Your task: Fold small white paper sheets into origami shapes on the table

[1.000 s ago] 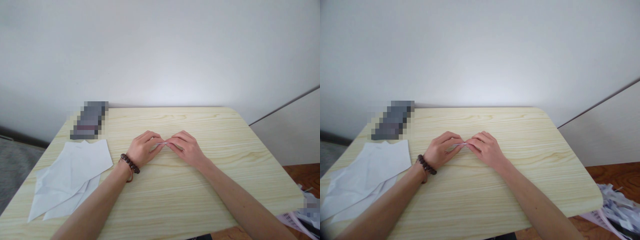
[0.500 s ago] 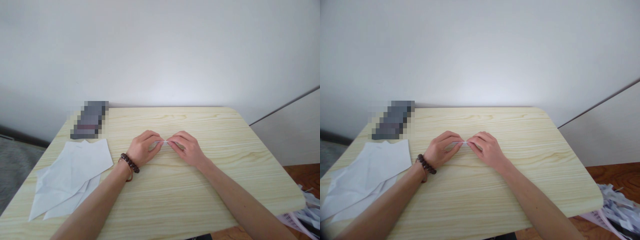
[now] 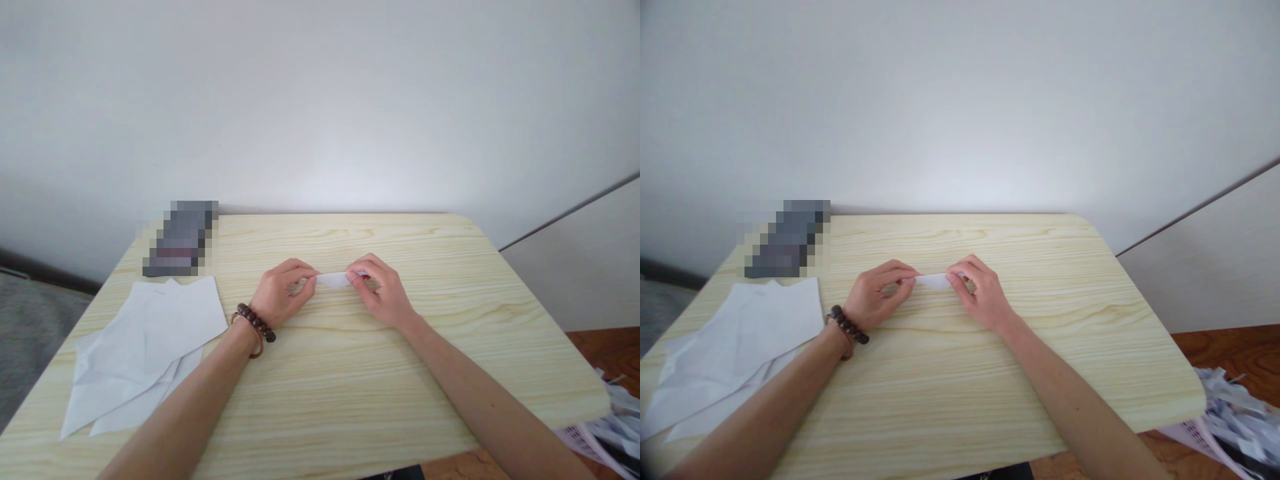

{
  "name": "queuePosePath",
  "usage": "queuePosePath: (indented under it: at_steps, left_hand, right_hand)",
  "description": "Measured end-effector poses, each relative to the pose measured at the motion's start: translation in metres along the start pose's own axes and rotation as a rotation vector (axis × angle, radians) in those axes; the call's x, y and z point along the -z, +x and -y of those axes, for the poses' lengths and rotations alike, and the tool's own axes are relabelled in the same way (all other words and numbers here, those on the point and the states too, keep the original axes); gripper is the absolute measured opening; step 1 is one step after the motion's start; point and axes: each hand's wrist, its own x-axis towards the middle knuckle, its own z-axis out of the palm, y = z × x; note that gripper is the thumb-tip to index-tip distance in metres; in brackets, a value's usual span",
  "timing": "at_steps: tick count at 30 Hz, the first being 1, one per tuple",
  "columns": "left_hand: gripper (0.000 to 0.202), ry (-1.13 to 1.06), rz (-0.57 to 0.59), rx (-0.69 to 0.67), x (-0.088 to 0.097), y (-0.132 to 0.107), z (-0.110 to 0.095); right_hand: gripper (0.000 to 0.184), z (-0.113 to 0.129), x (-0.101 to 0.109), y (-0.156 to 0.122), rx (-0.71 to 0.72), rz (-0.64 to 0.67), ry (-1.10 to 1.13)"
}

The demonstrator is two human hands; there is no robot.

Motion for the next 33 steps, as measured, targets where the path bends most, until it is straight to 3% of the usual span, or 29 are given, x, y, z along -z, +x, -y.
queuePosePath:
  at_steps: [13,17,20,23,30,33]
  left_hand:
    - [0.017,-0.103,0.005,0.167,0.003,0.002,0.003]
    - [0.016,-0.096,0.037,0.111,0.002,0.001,0.003]
    - [0.03,-0.084,0.119,0.028,0.0,-0.002,0.005]
    - [0.025,-0.091,0.191,-0.039,-0.002,-0.003,0.008]
    - [0.013,-0.071,0.115,-0.037,-0.001,-0.002,0.01]
    - [0.013,-0.06,0.084,0.002,0.001,-0.001,0.009]
  right_hand:
    - [0.018,-0.003,0.0,0.001,-0.147,0.045,0.098]
    - [0.013,-0.006,-0.002,-0.001,-0.22,0.018,0.17]
    - [0.014,-0.008,-0.004,-0.002,-0.261,-0.013,0.227]
    - [0.013,-0.009,-0.003,-0.001,-0.272,0.01,0.262]
    - [0.014,-0.01,-0.001,-0.002,-0.285,0.025,0.255]
    - [0.023,-0.01,0.0,-0.003,-0.272,0.045,0.26]
